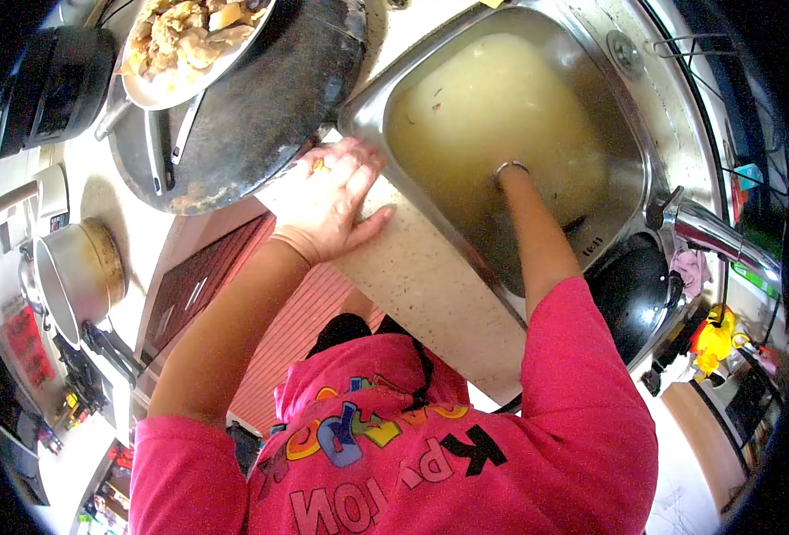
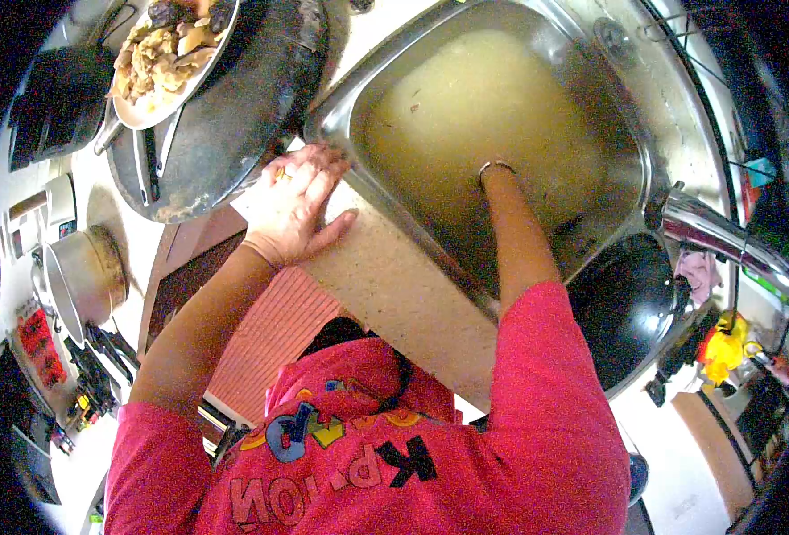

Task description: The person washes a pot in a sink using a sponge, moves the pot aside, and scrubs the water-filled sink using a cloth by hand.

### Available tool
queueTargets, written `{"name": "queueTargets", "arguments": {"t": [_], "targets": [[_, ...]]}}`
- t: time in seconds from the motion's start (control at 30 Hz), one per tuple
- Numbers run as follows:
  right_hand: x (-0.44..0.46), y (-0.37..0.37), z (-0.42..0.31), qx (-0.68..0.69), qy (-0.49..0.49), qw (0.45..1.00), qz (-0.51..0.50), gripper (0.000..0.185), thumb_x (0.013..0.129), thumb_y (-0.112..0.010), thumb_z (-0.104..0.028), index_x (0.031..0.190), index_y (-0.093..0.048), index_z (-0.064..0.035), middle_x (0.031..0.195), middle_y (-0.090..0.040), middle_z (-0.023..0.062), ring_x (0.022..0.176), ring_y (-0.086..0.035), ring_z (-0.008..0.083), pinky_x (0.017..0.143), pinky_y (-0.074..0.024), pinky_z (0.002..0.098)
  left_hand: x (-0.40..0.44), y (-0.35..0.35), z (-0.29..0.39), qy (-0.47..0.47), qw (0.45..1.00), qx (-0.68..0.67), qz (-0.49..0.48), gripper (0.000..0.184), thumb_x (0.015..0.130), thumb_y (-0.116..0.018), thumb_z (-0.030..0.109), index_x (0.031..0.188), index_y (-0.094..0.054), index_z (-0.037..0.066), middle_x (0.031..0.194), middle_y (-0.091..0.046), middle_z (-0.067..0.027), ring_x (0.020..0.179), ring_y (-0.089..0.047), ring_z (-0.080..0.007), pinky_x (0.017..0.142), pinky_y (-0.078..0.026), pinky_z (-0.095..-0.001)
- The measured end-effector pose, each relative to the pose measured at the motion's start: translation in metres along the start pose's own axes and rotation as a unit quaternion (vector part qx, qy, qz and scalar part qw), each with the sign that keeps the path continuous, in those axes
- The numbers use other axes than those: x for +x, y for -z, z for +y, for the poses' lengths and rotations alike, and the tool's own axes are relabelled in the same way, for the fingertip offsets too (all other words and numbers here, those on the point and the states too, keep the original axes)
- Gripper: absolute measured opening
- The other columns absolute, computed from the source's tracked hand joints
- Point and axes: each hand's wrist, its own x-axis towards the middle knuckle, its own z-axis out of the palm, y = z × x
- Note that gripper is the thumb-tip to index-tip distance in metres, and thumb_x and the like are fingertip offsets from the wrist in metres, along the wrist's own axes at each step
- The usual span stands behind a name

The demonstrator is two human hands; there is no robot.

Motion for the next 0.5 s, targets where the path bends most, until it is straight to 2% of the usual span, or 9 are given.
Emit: {"name": "queueTargets", "arguments": {"t": [0.5], "targets": [[0.017, 0.005, 0.019, -0.004, 0.01, 1.0, 0.009, 0.044, 0.096, -0.04, -0.028, 0.127, -0.055, -0.0002, 0.13, -0.056, 0.0181, 0.116, -0.057, 0.0307, 0.098, -0.0454, 0.0455, 0.001, 0.001, -0.001, -0.002, 1.0, -0.02, -0.002, 0.063, 0.082, -0.062, 0.045, 0.134, -0.05, 0.011, 0.137, -0.049, -0.0092, 0.133, -0.041, -0.0261, 0.104, -0.031, -0.0459]]}}
